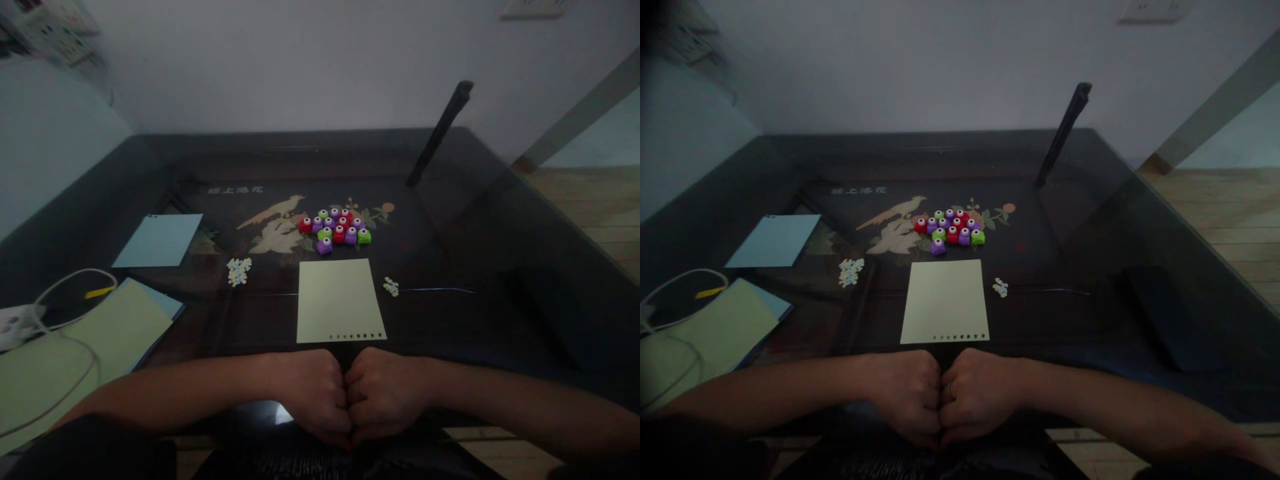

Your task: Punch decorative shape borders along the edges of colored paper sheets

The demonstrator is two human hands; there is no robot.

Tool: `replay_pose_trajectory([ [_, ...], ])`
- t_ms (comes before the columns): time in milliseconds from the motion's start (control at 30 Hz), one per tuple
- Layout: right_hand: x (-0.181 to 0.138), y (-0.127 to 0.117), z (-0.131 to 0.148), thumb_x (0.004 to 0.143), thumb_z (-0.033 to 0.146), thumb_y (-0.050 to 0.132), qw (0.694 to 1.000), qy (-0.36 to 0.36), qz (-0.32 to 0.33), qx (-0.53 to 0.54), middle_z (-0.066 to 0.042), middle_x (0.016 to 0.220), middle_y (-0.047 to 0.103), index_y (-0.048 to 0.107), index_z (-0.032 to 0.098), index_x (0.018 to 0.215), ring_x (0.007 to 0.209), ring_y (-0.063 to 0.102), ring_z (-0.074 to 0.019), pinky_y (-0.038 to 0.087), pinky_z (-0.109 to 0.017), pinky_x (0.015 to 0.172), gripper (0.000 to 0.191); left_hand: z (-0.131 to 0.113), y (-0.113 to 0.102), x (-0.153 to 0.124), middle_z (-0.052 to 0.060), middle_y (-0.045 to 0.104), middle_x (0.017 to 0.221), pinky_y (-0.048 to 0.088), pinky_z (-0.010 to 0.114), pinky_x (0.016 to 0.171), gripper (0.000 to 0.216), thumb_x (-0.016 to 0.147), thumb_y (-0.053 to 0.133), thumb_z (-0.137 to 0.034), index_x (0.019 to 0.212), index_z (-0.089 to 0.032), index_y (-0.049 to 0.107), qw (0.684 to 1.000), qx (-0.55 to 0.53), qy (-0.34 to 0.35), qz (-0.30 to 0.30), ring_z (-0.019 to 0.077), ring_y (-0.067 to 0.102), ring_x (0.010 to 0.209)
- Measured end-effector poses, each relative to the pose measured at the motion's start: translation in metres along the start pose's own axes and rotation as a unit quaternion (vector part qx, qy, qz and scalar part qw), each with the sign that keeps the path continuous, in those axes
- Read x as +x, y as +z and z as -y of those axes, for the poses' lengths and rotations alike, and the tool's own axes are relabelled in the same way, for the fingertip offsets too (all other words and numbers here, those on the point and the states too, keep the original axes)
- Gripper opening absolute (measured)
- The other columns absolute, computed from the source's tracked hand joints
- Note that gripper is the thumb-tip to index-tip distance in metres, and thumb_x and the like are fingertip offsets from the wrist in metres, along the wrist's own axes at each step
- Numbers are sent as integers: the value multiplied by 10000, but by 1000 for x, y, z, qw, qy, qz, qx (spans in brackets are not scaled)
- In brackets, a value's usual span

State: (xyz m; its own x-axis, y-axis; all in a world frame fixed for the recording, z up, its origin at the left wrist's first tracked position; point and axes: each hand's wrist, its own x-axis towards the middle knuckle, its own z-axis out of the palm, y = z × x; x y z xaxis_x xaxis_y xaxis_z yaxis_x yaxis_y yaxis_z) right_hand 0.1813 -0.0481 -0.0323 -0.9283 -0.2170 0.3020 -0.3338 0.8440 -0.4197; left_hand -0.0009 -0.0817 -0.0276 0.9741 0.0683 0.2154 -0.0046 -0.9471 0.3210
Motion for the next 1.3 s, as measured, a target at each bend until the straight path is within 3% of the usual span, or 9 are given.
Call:
replay_pose_trajectory([
  [300, -1, -2, -1, 897, 363, 573, 999, 5, -26, 41, 21, 577, 630, 625, 191, 658, 546, 543, -129, 355, -293, 485, 298, -1, -5, 2, -52, 646, 508, 359, 293, 378, 278, 814, 686, -390, 602, -213, 648, 1000, -6, -10, 10, 132, 609, 492],
  [433, 0, -6, -1, 905, 361, 554, 997, 14, -29, 65, 16, 574, 626, 630, 185, 660, 549, 546, -129, 356, -287, 500, 311, 0, -4, 1, -45, 640, 498, 380, 288, 401, 271, 799, 703, -369, 592, -208, 630, 1000, -5, 4, -18, 132, 603, 492],
  [1300, 4, -11, 1, 989, 408, 390, 996, 28, -54, 61, 7, 535, 609, 624, 182, 633, 510, 524, -130, 369, -284, 500, 482, 1, -1, -2, -50, 643, 522, 401, 285, 420, 231, 803, 680, -310, 600, -228, 609, 999, 7, 5, -45, 125, 580, 508],
])
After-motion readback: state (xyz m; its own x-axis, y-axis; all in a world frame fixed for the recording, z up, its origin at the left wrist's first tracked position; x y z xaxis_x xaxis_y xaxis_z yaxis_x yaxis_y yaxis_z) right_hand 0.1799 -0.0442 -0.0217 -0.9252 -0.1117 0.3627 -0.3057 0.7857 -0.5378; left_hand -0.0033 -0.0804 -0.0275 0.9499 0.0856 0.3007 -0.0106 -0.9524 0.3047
